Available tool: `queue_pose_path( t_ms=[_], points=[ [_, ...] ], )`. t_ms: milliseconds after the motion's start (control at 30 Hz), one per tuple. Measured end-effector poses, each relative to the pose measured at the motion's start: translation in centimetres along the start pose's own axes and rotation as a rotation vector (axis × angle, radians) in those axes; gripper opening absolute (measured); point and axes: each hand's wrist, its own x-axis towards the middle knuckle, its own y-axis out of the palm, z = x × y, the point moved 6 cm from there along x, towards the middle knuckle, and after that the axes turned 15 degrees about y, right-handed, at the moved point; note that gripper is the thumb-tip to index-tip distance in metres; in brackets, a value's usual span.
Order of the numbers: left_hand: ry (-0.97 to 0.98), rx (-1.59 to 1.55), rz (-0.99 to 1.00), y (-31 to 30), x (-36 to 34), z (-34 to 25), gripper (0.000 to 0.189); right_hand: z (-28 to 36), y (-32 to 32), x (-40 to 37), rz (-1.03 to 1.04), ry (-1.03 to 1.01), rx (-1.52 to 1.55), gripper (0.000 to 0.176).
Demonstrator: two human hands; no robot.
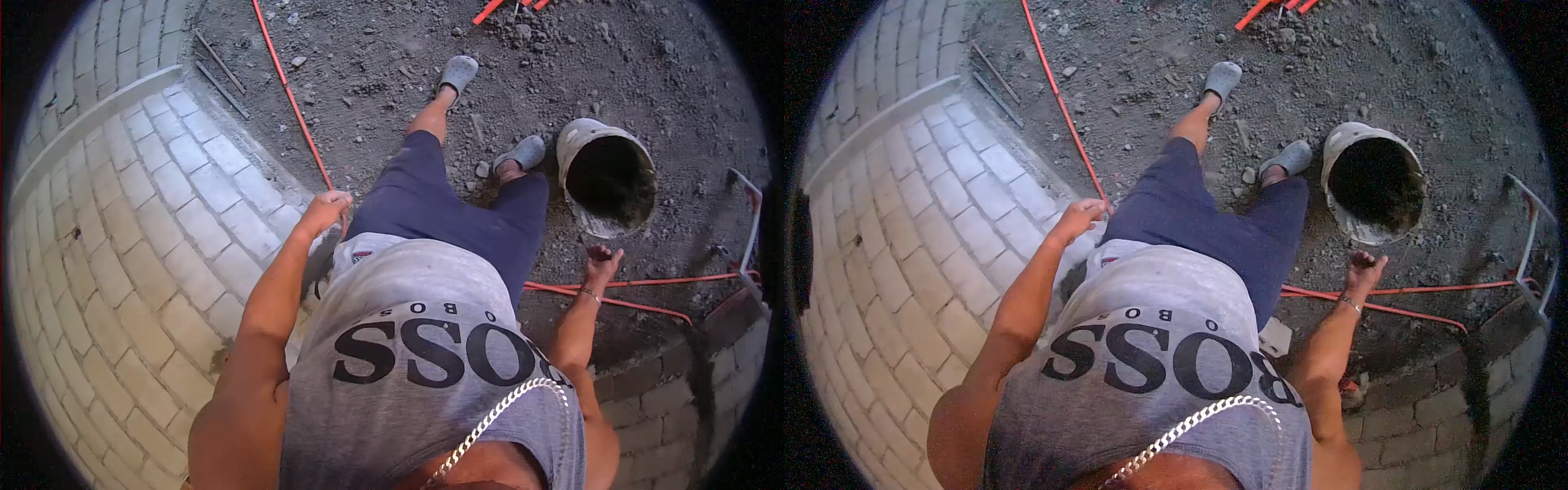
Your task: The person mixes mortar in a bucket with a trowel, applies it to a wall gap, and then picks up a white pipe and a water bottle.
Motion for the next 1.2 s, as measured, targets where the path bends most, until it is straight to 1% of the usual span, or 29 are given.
queue_pose_path(
  t_ms=[100, 133, 167, 233, 267, 300, 400, 433, 467, 500, 533, 567, 633, 700, 733, 800, 833, 867, 900, 933, 967, 1000, 1033, 1100, 1133, 1167, 1200],
  points=[
    [0.051, 0.005, 0.028, 0.2, 0.6, 0.7, 0.036, -0.7, 4.2, -3.0, -0.021, -0.025, -0.074, 0.047],
    [0.060, -0.016, 0.022, 0.4, 0.3, 0.6, 0.036, -1.0, 6.7, -5.3, -0.153, -0.090, -0.136, 0.045],
    [0.059, -0.073, -0.012, 0.6, 0.0, 0.4, 0.035, -1.3, 7.9, -6.2, -0.140, -0.102, -0.153, 0.045],
    [0.064, -0.156, -0.047, 0.8, -0.4, 1.1, 0.034, -1.4, 10.0, -7.2, -0.057, -0.055, -0.242, 0.044],
    [0.084, -0.160, -0.051, 0.9, -0.3, 1.7, 0.033, -1.4, 9.6, -6.0, -0.094, -0.032, -0.299, 0.042],
    [0.102, -0.164, -0.057, 1.1, -0.2, 2.4, 0.032, -2.1, 10.6, -6.9, -0.136, -0.045, -0.323, 0.032],
    [0.163, -0.234, -0.093, 1.1, -1.1, 4.3, 0.029, -2.4, 10.8, -5.1, -0.157, -0.043, -0.447, 0.029],
    [0.168, -0.280, -0.118, 1.0, -1.3, 6.4, 0.029, -2.8, 12.7, -5.0, -0.144, -0.043, -0.496, 0.028],
    [0.148, -0.262, -0.118, 0.9, -1.6, 8.4, 0.029, -2.7, 13.3, -4.8, -0.200, -0.129, -0.585, 0.028],
    [0.134, -0.243, -0.117, 0.6, -1.9, 9.4, 0.029, -2.7, 14.6, -5.3, -0.190, -0.145, -0.597, 0.028],
    [0.126, -0.195, -0.142, 0.2, -2.3, 10.5, 0.030, -2.9, 15.8, -6.0, -0.137, -0.153, -0.617, 0.028],
    [0.127, -0.211, -0.151, 0.0, -2.5, 11.4, 0.030, -3.4, 17.5, -6.4, -0.080, -0.157, -0.638, 0.027],
    [0.110, -0.230, -0.233, -1.5, -4.1, 12.5, 0.030, -4.9, 20.5, -7.3, -0.080, -0.175, -0.637, 0.027],
    [0.091, -0.221, -0.205, -3.2, -4.5, 15.5, 0.033, -7.6, 23.0, -8.2, -0.088, -0.175, -0.694, 0.022],
    [0.051, -0.227, -0.190, -4.1, -4.8, 16.9, 0.033, -8.6, 23.4, -8.7, -0.073, -0.173, -0.715, 0.024],
    [-0.019, -0.254, -0.134, -5.1, -4.2, 19.5, 0.033, -10.0, 24.2, -10.3, -0.106, -0.179, -0.757, 0.025],
    [-0.014, -0.274, -0.114, -5.8, -3.4, 20.6, 0.033, -11.1, 25.1, -11.3, -0.117, -0.170, -0.808, 0.026],
    [-0.017, -0.218, -0.103, -7.0, -2.7, 22.1, 0.033, -12.5, 26.4, -12.5, -0.102, -0.209, -0.860, 0.029],
    [-0.013, -0.162, -0.104, -8.9, -1.6, 23.6, 0.034, -14.4, 28.4, -13.7, -0.098, -0.231, -0.873, 0.029],
    [0.008, -0.244, -0.064, -9.9, 0.1, 26.3, 0.035, -16.9, 31.0, -15.4, -0.079, -0.232, -0.952, 0.030],
    [0.095, -0.233, -0.159, -11.6, 1.7, 28.8, 0.034, -19.3, 32.9, -17.5, -0.076, -0.218, -1.044, 0.031],
    [0.085, -0.267, -0.195, -14.3, 1.3, 28.5, 0.033, -21.2, 34.4, -18.9, -0.084, -0.220, -1.075, 0.031],
    [0.088, -0.296, -0.244, -17.8, 1.3, 27.4, 0.033, -23.5, 36.7, -19.8, -0.039, -0.210, -1.134, 0.032],
    [0.033, -0.432, -0.328, -22.5, 2.3, 29.8, 0.031, -27.4, 41.4, -21.2, 0.031, -0.200, -1.196, 0.034],
    [0.028, -0.574, -0.387, -24.7, 2.2, 30.5, 0.031, -29.2, 42.8, -21.5, 0.006, -0.205, -1.284, 0.034],
    [0.023, -0.561, -0.384, -26.6, 2.2, 31.2, 0.031, -30.2, 43.2, -21.9, -0.037, -0.204, -1.367, 0.034],
    [0.015, -0.544, -0.411, -28.1, 2.2, 32.1, 0.030, -33.1, 45.1, -23.6, 0.029, -0.304, -1.433, 0.037]
  ],
)
